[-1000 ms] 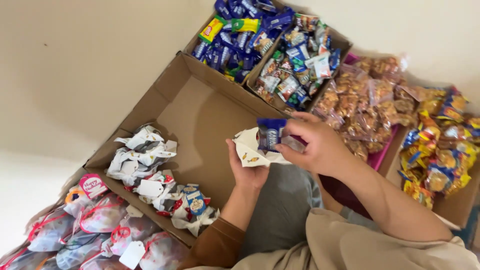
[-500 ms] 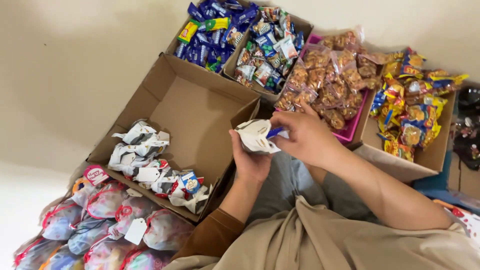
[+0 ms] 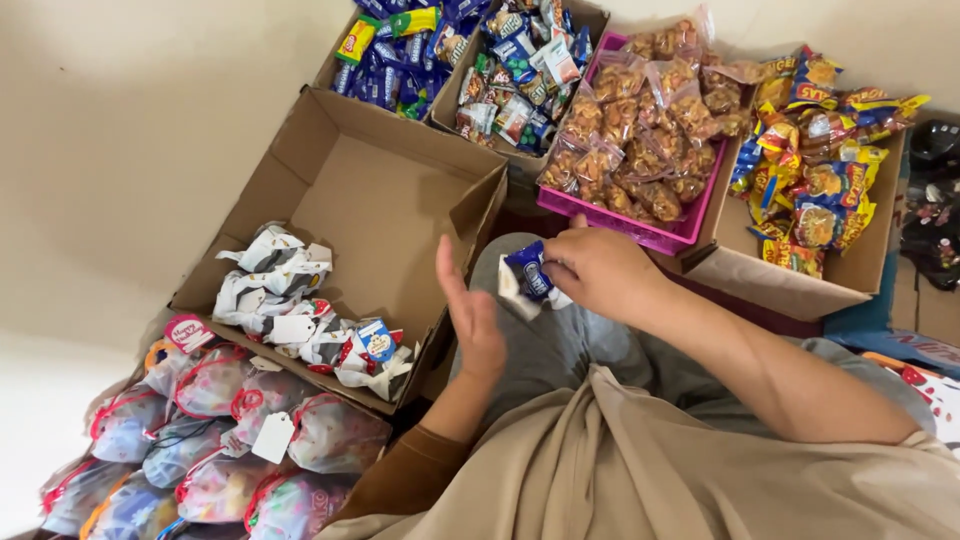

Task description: The person is packing small items such as stickers and snack packets into individual white paper pouches while sitting on the floor.

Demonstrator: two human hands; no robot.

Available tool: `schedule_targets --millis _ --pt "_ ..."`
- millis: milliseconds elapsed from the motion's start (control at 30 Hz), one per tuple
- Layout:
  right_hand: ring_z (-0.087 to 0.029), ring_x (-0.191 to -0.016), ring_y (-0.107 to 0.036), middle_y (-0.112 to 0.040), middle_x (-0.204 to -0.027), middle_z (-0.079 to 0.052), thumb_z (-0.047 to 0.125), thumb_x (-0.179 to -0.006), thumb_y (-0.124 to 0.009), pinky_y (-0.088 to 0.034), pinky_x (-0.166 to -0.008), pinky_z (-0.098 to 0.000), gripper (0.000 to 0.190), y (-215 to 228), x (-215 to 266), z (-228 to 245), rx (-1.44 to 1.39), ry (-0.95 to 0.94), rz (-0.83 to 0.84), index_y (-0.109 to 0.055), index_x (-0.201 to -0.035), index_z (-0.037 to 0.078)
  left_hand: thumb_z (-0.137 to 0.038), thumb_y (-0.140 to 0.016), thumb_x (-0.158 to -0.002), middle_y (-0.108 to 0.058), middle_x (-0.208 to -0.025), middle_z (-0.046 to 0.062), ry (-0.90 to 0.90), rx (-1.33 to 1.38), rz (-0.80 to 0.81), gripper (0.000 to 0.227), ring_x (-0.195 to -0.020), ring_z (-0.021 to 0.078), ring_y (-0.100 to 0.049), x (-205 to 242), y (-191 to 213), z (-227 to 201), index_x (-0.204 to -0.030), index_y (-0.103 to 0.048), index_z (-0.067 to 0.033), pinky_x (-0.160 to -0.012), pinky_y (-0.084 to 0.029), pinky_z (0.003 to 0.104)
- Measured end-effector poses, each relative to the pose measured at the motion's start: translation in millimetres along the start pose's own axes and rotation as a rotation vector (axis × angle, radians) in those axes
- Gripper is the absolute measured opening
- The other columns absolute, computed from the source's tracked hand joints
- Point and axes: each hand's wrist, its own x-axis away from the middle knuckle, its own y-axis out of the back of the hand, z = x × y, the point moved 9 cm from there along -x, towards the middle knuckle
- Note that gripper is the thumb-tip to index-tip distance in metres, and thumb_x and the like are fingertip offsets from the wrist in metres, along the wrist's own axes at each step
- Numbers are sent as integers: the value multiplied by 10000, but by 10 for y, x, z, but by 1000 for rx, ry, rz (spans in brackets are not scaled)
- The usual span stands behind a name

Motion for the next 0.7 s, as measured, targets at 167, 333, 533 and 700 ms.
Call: schedule_targets --millis 167,333,533,700 --pt "-413 -837 -713 -711 -831 -107 285 -872 -695 -570 -667 -536 130 -133 -40 -77 -47 24 -25 -685 -936 173 -493 -812 -840 -348 -1566 262 -392 -262 198 971 -1499 422 -315 -39 -167 -580 -1546 -384 16 -1239 -255 566" --pt "-375 -814 -705 -671 -804 -74 277 -906 -693 -567 -651 -493 125 175 -58 195 -62 24 -164 -638 -899 164 -432 -857 -818 -541 -1417 252 -633 -432 82 897 -1326 423 -524 31 -121 -536 -1467 -480 58 -1131 -423 572" --pt "-210 -956 -598 -613 -886 33 333 -852 -658 -387 -1014 -475 90 -6 72 154 508 198 -349 -653 -868 245 -216 -472 -1085 -678 -1237 138 -510 -319 3 368 -1100 287 -691 -64 -103 -690 -1321 -706 -56 -950 -565 430" --pt "-261 -990 -497 -504 -977 -44 225 -868 -611 -233 -1160 -603 102 57 59 416 678 148 -366 -542 -859 150 -231 -520 -1074 -634 -1151 118 -477 -302 37 345 -917 207 -647 -124 -180 -776 -1312 -726 -90 -844 -567 361"
